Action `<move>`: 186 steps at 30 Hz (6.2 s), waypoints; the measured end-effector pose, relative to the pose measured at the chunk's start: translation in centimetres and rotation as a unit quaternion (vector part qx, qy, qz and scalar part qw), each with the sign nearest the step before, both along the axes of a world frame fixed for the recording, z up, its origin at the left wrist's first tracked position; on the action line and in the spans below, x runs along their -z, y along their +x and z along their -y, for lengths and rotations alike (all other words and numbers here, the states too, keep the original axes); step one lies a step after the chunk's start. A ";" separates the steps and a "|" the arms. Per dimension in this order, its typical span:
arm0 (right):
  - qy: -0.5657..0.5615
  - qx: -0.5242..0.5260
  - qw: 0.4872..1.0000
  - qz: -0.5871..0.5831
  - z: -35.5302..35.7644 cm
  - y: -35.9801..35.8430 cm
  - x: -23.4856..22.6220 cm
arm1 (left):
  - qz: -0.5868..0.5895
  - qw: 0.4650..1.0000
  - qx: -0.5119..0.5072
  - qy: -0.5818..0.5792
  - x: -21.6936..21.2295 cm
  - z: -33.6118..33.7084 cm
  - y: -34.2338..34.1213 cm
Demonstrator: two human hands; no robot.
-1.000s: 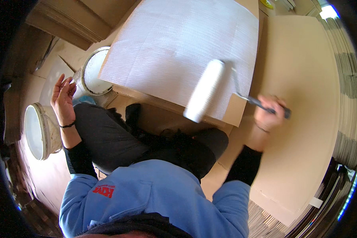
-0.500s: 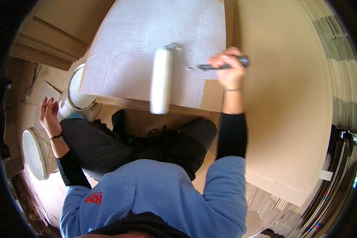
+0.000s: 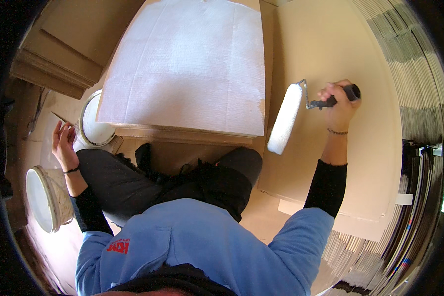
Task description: The person pours white glue onto a large board and spreads it evenly with a roller. They then place another board on top and press the edges to bond the pieces.
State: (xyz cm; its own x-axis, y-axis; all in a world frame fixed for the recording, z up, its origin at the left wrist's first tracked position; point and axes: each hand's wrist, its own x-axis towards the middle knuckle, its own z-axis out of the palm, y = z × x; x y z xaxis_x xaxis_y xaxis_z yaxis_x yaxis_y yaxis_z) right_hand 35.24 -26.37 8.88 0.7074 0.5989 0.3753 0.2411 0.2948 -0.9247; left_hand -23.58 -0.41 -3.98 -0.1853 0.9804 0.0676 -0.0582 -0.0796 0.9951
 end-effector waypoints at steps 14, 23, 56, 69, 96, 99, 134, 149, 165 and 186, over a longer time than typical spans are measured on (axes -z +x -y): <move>0.150 0.397 0.902 -0.081 2.2 -12.5 8.1 | 0.007 1.000 0.013 0.010 0.2 -0.4 0.4; 0.126 0.351 0.926 -0.051 -2.9 -9.6 10.6 | 0.029 0.999 0.037 0.010 0.1 -0.4 2.1; -0.102 0.139 0.984 0.035 -37.5 14.0 21.9 | -0.113 0.989 0.021 -0.097 -4.4 1.2 10.7; -0.098 0.006 0.975 -0.201 4.2 -1.5 12.8 | -0.081 0.989 0.061 -0.110 -2.7 -0.3 8.8; -0.138 -0.103 0.918 0.358 -29.8 -8.5 18.6 | 0.079 0.986 0.088 -0.121 -4.7 1.2 7.1; -0.199 -0.166 0.883 0.391 -17.4 -11.7 14.8 | 0.079 0.988 0.058 -0.123 -4.5 1.1 5.8; 0.031 -0.206 0.741 0.638 -38.2 -25.4 18.2 | 0.072 0.977 0.047 -0.194 -4.3 0.3 1.9; -0.220 -0.100 0.690 0.683 -54.6 -25.9 19.8 | 0.055 0.987 0.069 -0.135 -4.8 1.5 0.1; -0.148 -0.245 0.662 0.693 -41.0 -33.4 17.3 | 0.139 0.988 0.048 -0.056 -3.6 4.0 -3.2; -0.089 -0.413 0.676 0.604 -22.2 -42.3 7.4 | 0.151 0.988 -0.021 0.006 -2.6 5.0 -5.4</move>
State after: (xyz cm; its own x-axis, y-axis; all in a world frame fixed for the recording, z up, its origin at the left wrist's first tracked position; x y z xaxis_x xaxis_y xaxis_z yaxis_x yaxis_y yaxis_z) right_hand -7.11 -4.13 1.52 -0.6537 0.7143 0.2498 0.6730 0.6997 -0.2397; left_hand -29.02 -5.46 -1.37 -0.2385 0.9710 0.0146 -0.3484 -0.0996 0.9320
